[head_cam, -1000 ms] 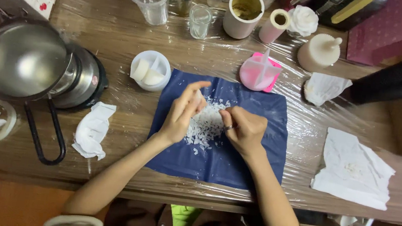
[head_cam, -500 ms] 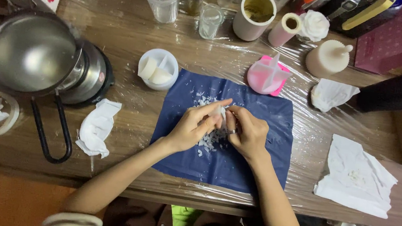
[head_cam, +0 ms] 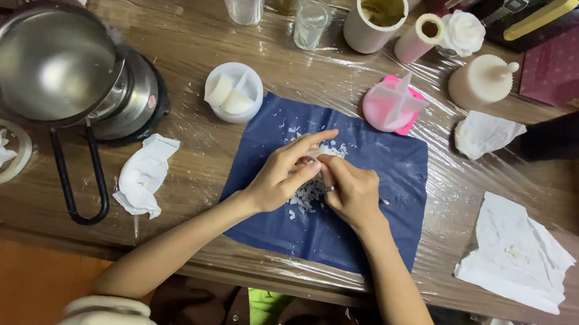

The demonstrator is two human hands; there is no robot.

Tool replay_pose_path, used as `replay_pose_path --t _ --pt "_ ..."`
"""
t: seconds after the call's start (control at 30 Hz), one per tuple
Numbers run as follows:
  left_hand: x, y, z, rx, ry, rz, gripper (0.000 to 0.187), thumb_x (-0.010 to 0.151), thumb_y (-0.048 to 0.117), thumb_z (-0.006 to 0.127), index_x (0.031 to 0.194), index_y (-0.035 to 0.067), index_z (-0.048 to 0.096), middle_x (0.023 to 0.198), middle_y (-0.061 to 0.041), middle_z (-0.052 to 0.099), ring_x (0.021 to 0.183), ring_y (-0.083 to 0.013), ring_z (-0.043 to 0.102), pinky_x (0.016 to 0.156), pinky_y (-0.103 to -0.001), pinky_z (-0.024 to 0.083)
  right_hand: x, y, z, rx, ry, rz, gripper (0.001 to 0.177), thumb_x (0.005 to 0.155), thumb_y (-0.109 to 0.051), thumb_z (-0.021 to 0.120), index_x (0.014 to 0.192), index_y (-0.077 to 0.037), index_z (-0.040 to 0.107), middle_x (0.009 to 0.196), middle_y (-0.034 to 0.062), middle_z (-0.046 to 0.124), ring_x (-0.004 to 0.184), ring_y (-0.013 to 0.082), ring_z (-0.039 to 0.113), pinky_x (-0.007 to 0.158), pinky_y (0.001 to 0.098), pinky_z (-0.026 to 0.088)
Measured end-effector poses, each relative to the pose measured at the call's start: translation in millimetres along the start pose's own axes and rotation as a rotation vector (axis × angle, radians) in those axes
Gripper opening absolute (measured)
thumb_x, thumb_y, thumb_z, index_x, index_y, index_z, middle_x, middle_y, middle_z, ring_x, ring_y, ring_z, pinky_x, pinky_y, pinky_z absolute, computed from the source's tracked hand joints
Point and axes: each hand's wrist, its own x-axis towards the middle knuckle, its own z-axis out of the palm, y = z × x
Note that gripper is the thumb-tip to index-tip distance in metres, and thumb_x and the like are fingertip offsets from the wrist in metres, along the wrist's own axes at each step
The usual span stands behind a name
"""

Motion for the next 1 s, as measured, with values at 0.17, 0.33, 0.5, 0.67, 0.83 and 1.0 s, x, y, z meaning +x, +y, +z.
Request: replay_pose_path --t 0.17,0.33,0.5,0.67,0.83,1.0 --pt "3 7 -1 -0.081 -0.034 0.008 0.044 0.098 0.017 0.041 0.140 0.005 0.041 0.098 -0.012 0.052 0.086 -0.0156 0.049 0.073 -0.029 0.042 -1 0 -2 0.030 0.037 0.024 0.017 0.093 -0.018 0.050 0.107 -0.010 0.056 0.049 0.0010 0.049 0.041 0.0226 0.055 0.041 0.0283 0.045" --pt "2 2 1 -0.164 -0.094 0.005 0.042 0.099 0.015 0.042 0.138 -0.001 0.039 0.109 -0.014 0.051 0.101 -0.0182 0.045 0.082 -0.032 0.041 -4 4 -2 0.138 0.002 0.029 0.043 0.089 -0.008 0.052 0.130 -0.003 0.045 0.049 0.0013 0.048 0.040 0.0242 0.054 0.042 0.0287 0.046" --pt "-7 -15 4 -0.181 -0.102 -0.048 0.051 0.099 0.011 0.043 0.146 0.001 0.027 0.140 -0.010 0.040 0.112 -0.0139 0.041 0.092 -0.030 0.041 0 -2 -6 0.223 -0.075 0.021 0.051 0.084 -0.001 0.052 0.135 -0.005 0.048 0.049 0.0077 0.047 0.041 0.0292 0.054 0.043 0.0313 0.046" --pt "-3 -10 3 -0.142 -0.116 0.005 0.049 0.099 0.012 0.040 0.145 -0.001 0.027 0.126 -0.008 0.046 0.106 -0.0147 0.044 0.093 -0.033 0.041 1 -1 -10 0.302 -0.092 0.088 0.047 0.087 -0.005 0.051 0.133 -0.009 0.051 0.049 0.0024 0.047 0.039 0.0240 0.052 0.044 0.0269 0.045" --pt "7 7 -3 0.083 -0.089 0.127 0.035 0.099 0.011 0.040 0.129 -0.005 0.047 0.110 -0.013 0.054 0.101 -0.0243 0.056 0.091 -0.039 0.044 3 -1 -9 0.347 -0.086 0.155 0.037 0.089 -0.011 0.053 0.126 -0.013 0.058 0.047 -0.0024 0.048 0.037 0.0189 0.052 0.044 0.0237 0.044" --pt "10 21 2 0.133 0.044 0.126 0.020 0.096 0.008 0.046 0.096 -0.004 0.062 0.085 -0.014 0.062 0.078 -0.0310 0.064 0.070 -0.037 0.050 -1 0 -6 0.274 -0.079 0.143 0.031 0.088 -0.014 0.055 0.117 -0.018 0.064 0.048 0.0011 0.054 0.039 0.0246 0.055 0.044 0.0290 0.045"
